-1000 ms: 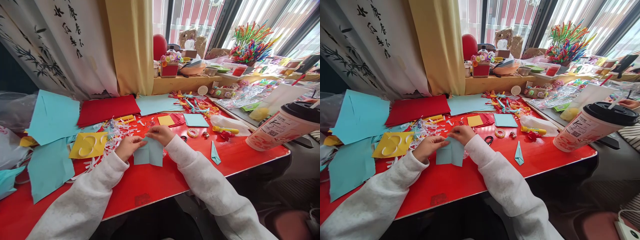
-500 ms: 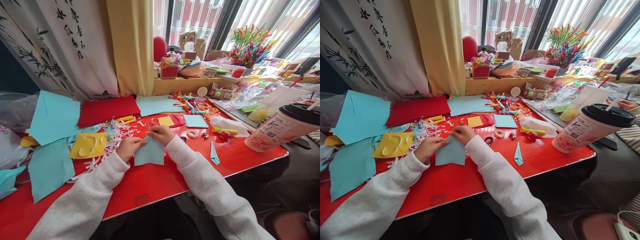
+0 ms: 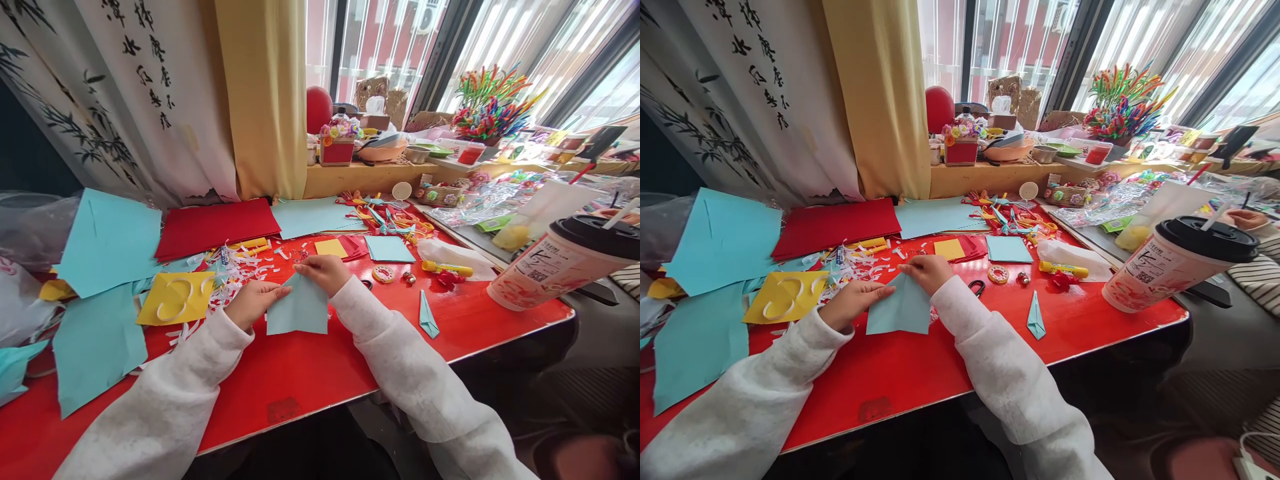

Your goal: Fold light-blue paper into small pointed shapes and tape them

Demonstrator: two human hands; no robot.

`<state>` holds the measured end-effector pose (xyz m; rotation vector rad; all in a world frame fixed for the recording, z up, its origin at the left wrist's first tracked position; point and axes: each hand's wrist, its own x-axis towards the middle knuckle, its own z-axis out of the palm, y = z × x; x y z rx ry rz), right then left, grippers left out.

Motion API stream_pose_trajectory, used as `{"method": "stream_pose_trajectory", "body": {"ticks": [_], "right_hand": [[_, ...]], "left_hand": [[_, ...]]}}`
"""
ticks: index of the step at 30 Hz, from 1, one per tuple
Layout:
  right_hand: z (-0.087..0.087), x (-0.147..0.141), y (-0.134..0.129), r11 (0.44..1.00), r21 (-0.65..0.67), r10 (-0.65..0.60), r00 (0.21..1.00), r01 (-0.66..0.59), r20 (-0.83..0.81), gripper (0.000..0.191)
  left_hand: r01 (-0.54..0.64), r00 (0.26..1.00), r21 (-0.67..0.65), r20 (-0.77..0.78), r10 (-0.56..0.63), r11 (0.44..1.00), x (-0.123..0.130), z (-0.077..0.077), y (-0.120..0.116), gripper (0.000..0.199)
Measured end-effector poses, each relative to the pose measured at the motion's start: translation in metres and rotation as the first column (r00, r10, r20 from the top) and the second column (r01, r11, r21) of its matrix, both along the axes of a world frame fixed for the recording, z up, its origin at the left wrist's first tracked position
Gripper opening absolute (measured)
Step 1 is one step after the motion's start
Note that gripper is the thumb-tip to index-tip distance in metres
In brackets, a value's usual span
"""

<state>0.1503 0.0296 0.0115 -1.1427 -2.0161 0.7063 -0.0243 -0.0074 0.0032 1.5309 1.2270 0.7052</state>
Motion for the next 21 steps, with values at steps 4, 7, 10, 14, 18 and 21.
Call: {"method": "stream_pose_trajectory", "body": {"ticks": [4, 7, 10, 14, 18, 21], "right_hand": [[0.002, -0.004, -0.003, 0.996, -0.075, 0.041, 0.998, -0.045, -0.051, 0.039], [0.007, -0.004, -0.007, 0.985, -0.144, 0.063, 0.98, -0.09, -0.188, 0.037], [0.011, -0.001, -0.008, 0.94, -0.3, 0.042, 0.93, -0.16, -0.365, 0.062], [0.006, 0.001, -0.006, 0.922, -0.322, 0.083, 0.92, -0.217, -0.383, 0.066], [0.0, -0.002, -0.008, 0.981, -0.131, 0.099, 0.951, -0.143, -0.293, 0.06], [0.001, -0.005, -0.011, 0.997, 0.009, 0.076, 0.979, -0.076, -0.192, 0.053]], "left_hand": [[-0.004, 0.998, 0.017, 0.065, 0.003, 1.0, 0.002, 0.002, 0.0, 0.033], [-0.138, 0.986, 0.003, 0.094, 0.137, 0.99, 0.002, 0.007, -0.001, 0.032], [-0.249, 0.957, 0.01, 0.157, 0.245, 0.968, 0.001, 0.01, -0.001, 0.032], [-0.294, 0.93, 0.015, 0.234, 0.283, 0.956, 0.0, 0.009, -0.001, 0.031], [-0.336, 0.902, 0.018, 0.294, 0.317, 0.942, 0.001, 0.005, 0.0, 0.034], [-0.369, 0.876, -0.007, 0.333, 0.35, 0.93, 0.001, 0.005, 0.001, 0.039]]}}
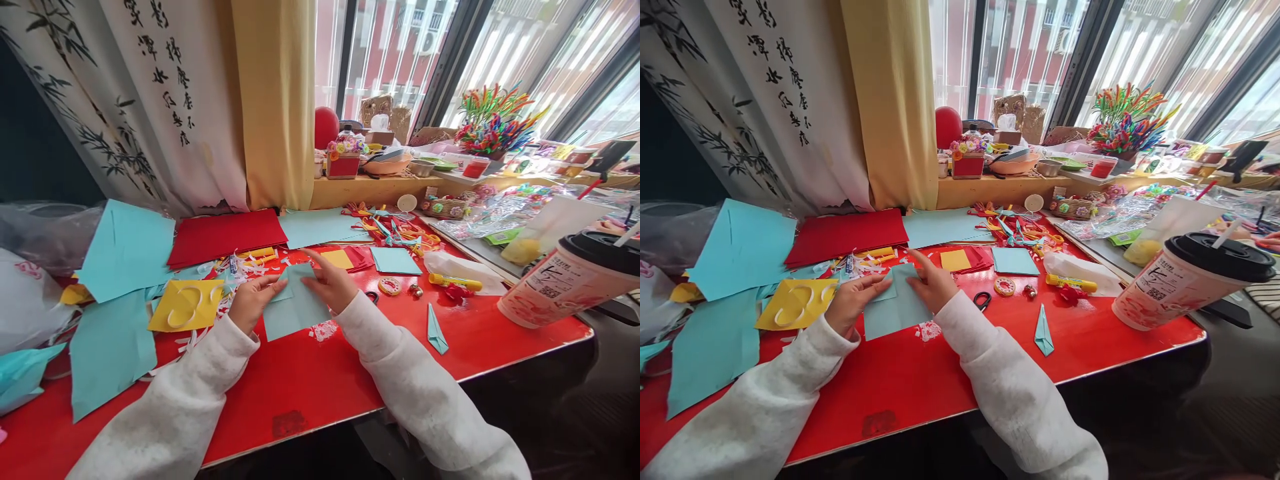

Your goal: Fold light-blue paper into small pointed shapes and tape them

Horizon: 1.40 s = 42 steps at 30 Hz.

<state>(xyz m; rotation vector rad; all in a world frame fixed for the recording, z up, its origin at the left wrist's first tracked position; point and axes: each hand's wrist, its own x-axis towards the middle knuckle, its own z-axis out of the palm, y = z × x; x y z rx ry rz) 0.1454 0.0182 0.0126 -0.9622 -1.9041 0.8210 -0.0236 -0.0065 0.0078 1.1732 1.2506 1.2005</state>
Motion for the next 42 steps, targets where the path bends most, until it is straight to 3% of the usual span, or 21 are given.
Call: {"method": "stream_pose_trajectory", "body": {"ticks": [4, 12, 19, 28, 33, 38, 42], "right_hand": [[0.002, -0.001, -0.002, 0.985, 0.151, 0.079, 0.996, -0.083, 0.033, 0.033], [0.002, -0.001, 0.0, 0.955, 0.218, 0.203, 0.979, -0.201, 0.014, 0.037], [0.0, -0.002, -0.002, 0.999, 0.046, 0.012, 1.0, -0.012, -0.002, 0.035], [-0.001, -0.004, -0.004, 0.997, 0.072, 0.02, 0.993, -0.029, 0.115, 0.032], [-0.002, -0.004, -0.004, 0.99, 0.144, -0.028, 0.987, 0.005, 0.159, 0.033], [0.0, -0.004, -0.008, 0.947, 0.316, -0.054, 0.944, -0.054, 0.325, 0.044], [-0.002, -0.004, -0.01, 0.926, 0.358, -0.045, 0.912, -0.115, 0.409, 0.046]], "left_hand": [[-0.006, 1.0, 0.033, -0.005, 0.007, 0.999, -0.002, 0.0, 0.0, 0.038], [0.009, 1.0, 0.088, -0.021, -0.007, 0.996, 0.001, 0.002, -0.002, 0.044], [-0.039, 0.998, 0.108, -0.041, 0.044, 0.993, 0.001, 0.004, -0.002, 0.035], [-0.073, 0.997, 0.085, -0.018, 0.075, 0.994, -0.001, 0.002, -0.001, 0.034], [-0.092, 0.986, 0.119, -0.129, 0.107, 0.989, -0.003, 0.0, 0.0, 0.037], [-0.118, 0.983, 0.16, -0.122, 0.138, 0.98, -0.002, 0.001, 0.0, 0.039], [-0.129, 0.974, 0.2, -0.156, 0.162, 0.971, -0.002, 0.001, -0.001, 0.037]]}}
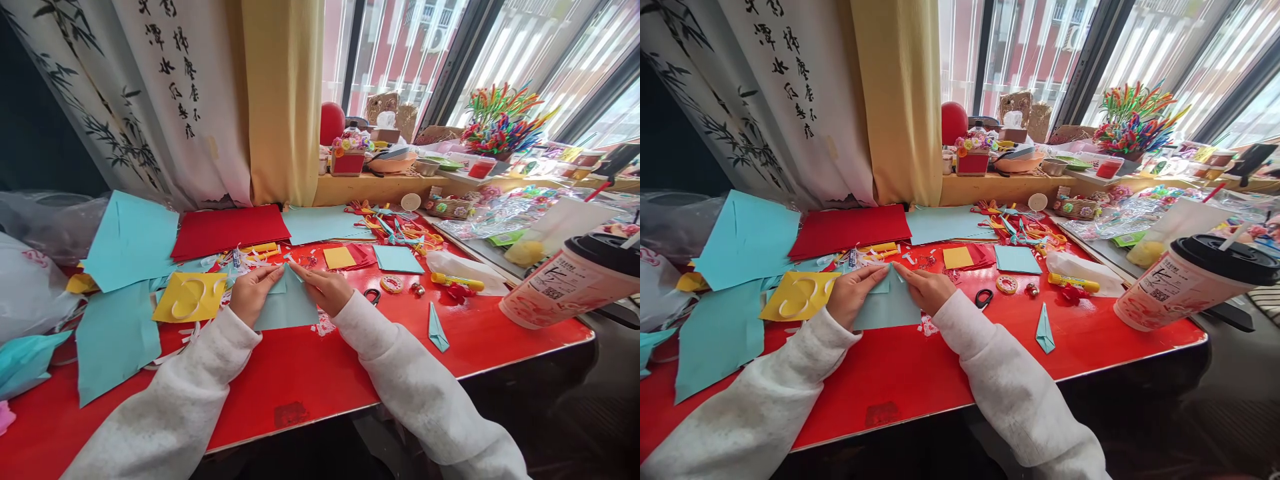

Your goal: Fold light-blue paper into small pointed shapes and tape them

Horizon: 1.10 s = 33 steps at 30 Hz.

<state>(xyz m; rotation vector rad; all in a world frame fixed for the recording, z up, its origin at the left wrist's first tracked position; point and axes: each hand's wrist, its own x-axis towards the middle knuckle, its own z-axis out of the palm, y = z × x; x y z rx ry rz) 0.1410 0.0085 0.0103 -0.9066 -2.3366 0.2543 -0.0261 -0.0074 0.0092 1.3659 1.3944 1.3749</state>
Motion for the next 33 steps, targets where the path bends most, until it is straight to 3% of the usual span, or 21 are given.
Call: {"method": "stream_pose_trajectory", "body": {"ticks": [6, 11, 16, 20, 23, 29, 33], "right_hand": [[-0.003, -0.005, -0.002, 0.993, -0.011, 0.114, 0.987, -0.116, -0.118, 0.043], [-0.002, -0.009, -0.001, 0.962, -0.252, 0.002, 0.922, -0.108, -0.386, 0.032], [-0.004, -0.009, 0.006, 0.76, -0.578, -0.105, 0.821, -0.298, -0.561, 0.061], [-0.002, -0.008, 0.008, 0.618, -0.692, -0.127, 0.822, -0.373, -0.556, 0.043], [0.001, -0.007, 0.008, 0.617, -0.69, -0.098, 0.834, -0.378, -0.544, 0.035], [-0.001, -0.001, 0.012, 0.634, -0.687, -0.027, 0.877, -0.356, -0.479, 0.036], [-0.003, 0.003, 0.015, 0.647, -0.695, -0.039, 0.897, -0.313, -0.441, 0.039]], "left_hand": [[0.0, 0.999, 0.028, -0.046, 0.001, 1.0, 0.0, -0.002, 0.0, 0.035], [0.013, 0.996, 0.047, -0.088, -0.009, 0.999, 0.003, -0.003, -0.002, 0.034], [0.012, 0.998, 0.066, -0.068, -0.007, 0.998, 0.005, -0.001, -0.003, 0.033], [0.039, 0.997, 0.06, -0.069, -0.035, 0.997, 0.006, -0.001, -0.004, 0.032], [0.061, 0.996, 0.047, -0.068, -0.057, 0.997, 0.007, -0.003, -0.004, 0.033], [0.035, 0.99, 0.025, -0.14, -0.031, 0.999, 0.009, -0.001, -0.005, 0.036], [0.102, 0.993, -0.008, -0.056, -0.102, 0.995, 0.008, 0.002, -0.006, 0.038]]}}
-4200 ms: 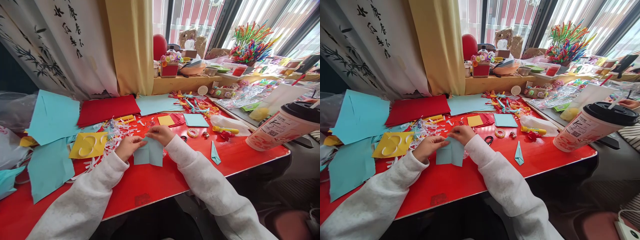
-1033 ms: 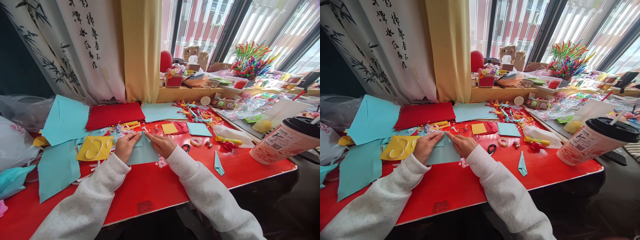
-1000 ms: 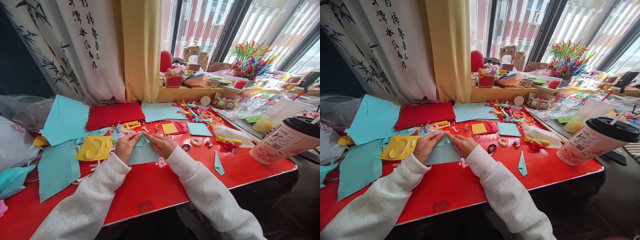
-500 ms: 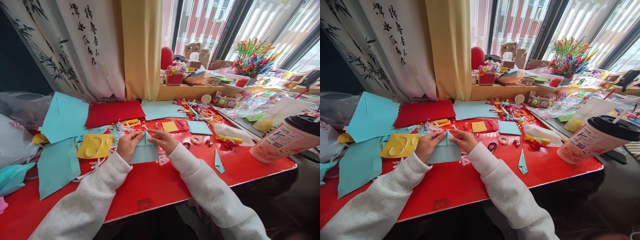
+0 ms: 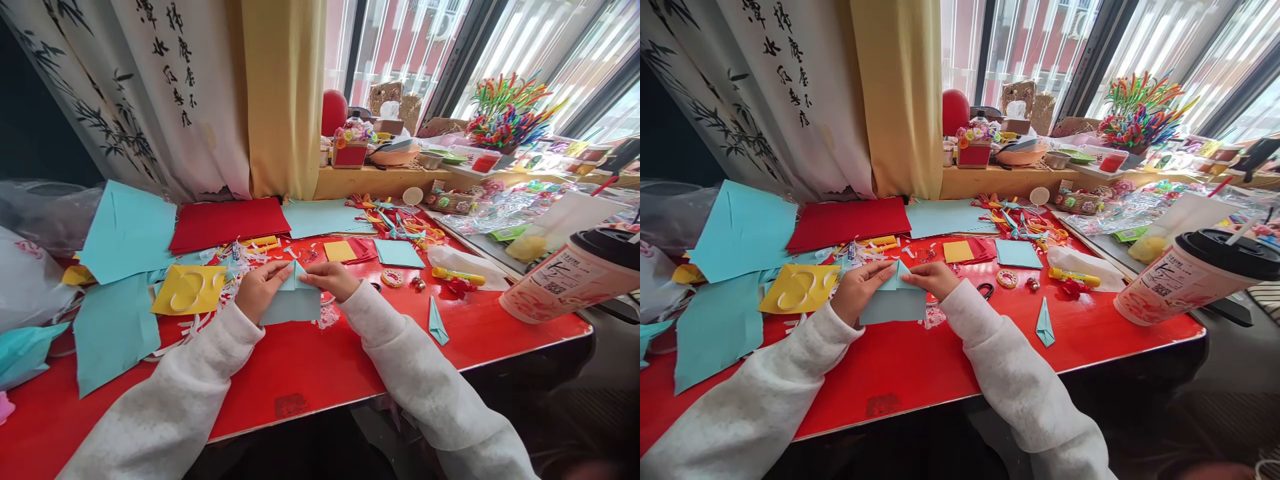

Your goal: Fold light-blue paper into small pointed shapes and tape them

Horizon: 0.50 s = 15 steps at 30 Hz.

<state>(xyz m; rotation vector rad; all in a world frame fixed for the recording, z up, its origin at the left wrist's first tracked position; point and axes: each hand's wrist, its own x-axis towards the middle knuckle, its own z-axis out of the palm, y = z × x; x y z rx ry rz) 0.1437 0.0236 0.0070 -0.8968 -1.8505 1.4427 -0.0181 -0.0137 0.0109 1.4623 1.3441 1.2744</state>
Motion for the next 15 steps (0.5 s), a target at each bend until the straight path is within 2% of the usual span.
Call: {"method": "stream_pose_trajectory", "body": {"ticks": [5, 10, 15], "right_hand": [[0.0013, 0.0025, 0.0018, 0.998, -0.062, -0.033, 0.999, 0.032, -0.004, 0.044], [0.005, 0.0032, -0.0002, 0.989, -0.145, -0.014, 1.0, 0.012, -0.012, 0.042], [0.0073, 0.0021, -0.0023, 0.982, -0.189, 0.016, 0.999, -0.025, -0.048, 0.033]], "left_hand": [[0.164, 0.977, -0.073, 0.152, -0.152, 0.984, -0.0022, -0.001, 0.0032, 0.05], [0.151, 0.976, -0.07, 0.169, -0.137, 0.986, -0.0017, -0.0029, 0.0039, 0.051], [0.114, 0.983, -0.059, 0.15, -0.104, 0.992, -0.0002, -0.0046, 0.0034, 0.047]]}}
